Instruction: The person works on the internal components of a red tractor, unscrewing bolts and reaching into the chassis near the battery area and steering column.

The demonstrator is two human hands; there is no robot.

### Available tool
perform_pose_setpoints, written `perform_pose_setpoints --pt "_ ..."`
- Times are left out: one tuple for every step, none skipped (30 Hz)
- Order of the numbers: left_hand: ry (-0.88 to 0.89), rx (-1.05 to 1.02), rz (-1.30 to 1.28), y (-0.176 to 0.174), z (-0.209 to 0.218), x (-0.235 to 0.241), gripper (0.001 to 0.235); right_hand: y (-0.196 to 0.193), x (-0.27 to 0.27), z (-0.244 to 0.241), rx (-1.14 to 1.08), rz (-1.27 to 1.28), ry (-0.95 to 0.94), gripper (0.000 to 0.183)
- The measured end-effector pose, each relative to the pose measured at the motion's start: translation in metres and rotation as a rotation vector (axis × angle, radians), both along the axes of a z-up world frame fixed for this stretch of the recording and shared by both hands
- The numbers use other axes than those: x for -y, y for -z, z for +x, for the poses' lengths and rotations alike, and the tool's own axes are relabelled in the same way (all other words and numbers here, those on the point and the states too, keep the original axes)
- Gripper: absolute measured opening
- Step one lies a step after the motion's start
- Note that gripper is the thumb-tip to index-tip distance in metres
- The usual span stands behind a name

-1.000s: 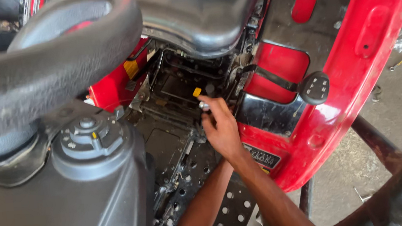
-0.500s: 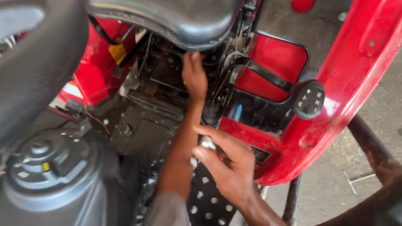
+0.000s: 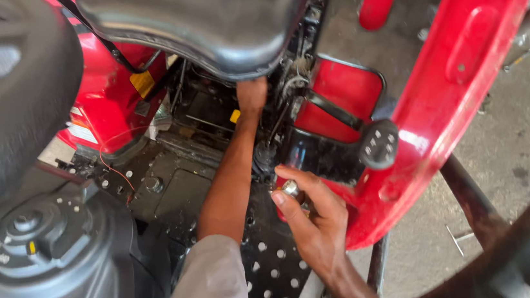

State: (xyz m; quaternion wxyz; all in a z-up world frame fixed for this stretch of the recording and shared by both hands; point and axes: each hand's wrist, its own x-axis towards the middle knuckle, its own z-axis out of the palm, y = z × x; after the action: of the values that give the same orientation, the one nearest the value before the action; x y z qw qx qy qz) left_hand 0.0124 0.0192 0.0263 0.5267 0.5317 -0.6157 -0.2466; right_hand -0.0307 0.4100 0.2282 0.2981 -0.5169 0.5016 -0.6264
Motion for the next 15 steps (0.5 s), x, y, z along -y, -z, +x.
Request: perform_pose_setpoints --pt "0.039 -0.212 0.072 -0.008 0.0 -0.009 0.039 -0.002 -0.003 -0.004 -0.027 -0.035 -0.006 0.032" --pt "0.004 -0.353 0.007 -0.011 0.0 -0.026 0.04 -0.003 -0.009 -0.01 -0.06 -0.017 0.023 0.032" --pt "-0.033 -0.492 -0.058 -0.01 -0.001 -0.048 0.042 -0.005 -0.016 -0.015 -0.093 0.002 0.053 0.033" --pt "-0.09 -0.619 -0.128 -0.008 0.011 -0.072 0.044 -0.006 -0.023 -0.015 -0.115 0.021 0.063 0.033" --pt "-0.071 -0.661 -0.136 -0.006 0.02 -0.096 0.043 -0.007 -0.03 -0.015 -0.047 0.042 0.042 0.033" --pt "-0.057 -0.707 -0.14 0.0 0.028 -0.122 0.043 -0.006 -0.04 -0.018 0.017 0.068 0.018 0.032" --pt "-0.043 -0.751 -0.144 0.006 0.037 -0.147 0.043 -0.005 -0.049 -0.02 0.082 0.096 -0.004 0.032" --pt "-0.084 -0.762 -0.095 0.011 0.042 -0.164 0.04 -0.003 -0.055 -0.026 0.036 0.13 0.024 0.032" --pt "-0.125 -0.772 -0.045 0.016 0.049 -0.181 0.038 0.0 -0.061 -0.031 -0.011 0.164 0.053 0.032" --pt "-0.164 -0.78 0.003 0.021 0.057 -0.197 0.036 0.004 -0.067 -0.033 -0.055 0.196 0.081 0.032" --pt "-0.182 -0.795 0.017 0.027 0.065 -0.214 0.034 0.007 -0.073 -0.035 -0.071 0.194 0.058 0.031" --pt "-0.187 -0.814 0.029 0.03 0.07 -0.227 0.032 0.009 -0.079 -0.039 -0.089 0.185 0.044 0.031" --pt "-0.193 -0.834 0.041 0.032 0.074 -0.239 0.03 0.011 -0.084 -0.044 -0.108 0.177 0.031 0.03" --pt "-0.196 -0.81 0.072 0.032 0.075 -0.248 0.03 0.012 -0.088 -0.049 -0.127 0.155 -0.011 0.03" --pt "-0.199 -0.787 0.103 0.031 0.077 -0.257 0.029 0.013 -0.091 -0.054 -0.147 0.134 -0.054 0.03"
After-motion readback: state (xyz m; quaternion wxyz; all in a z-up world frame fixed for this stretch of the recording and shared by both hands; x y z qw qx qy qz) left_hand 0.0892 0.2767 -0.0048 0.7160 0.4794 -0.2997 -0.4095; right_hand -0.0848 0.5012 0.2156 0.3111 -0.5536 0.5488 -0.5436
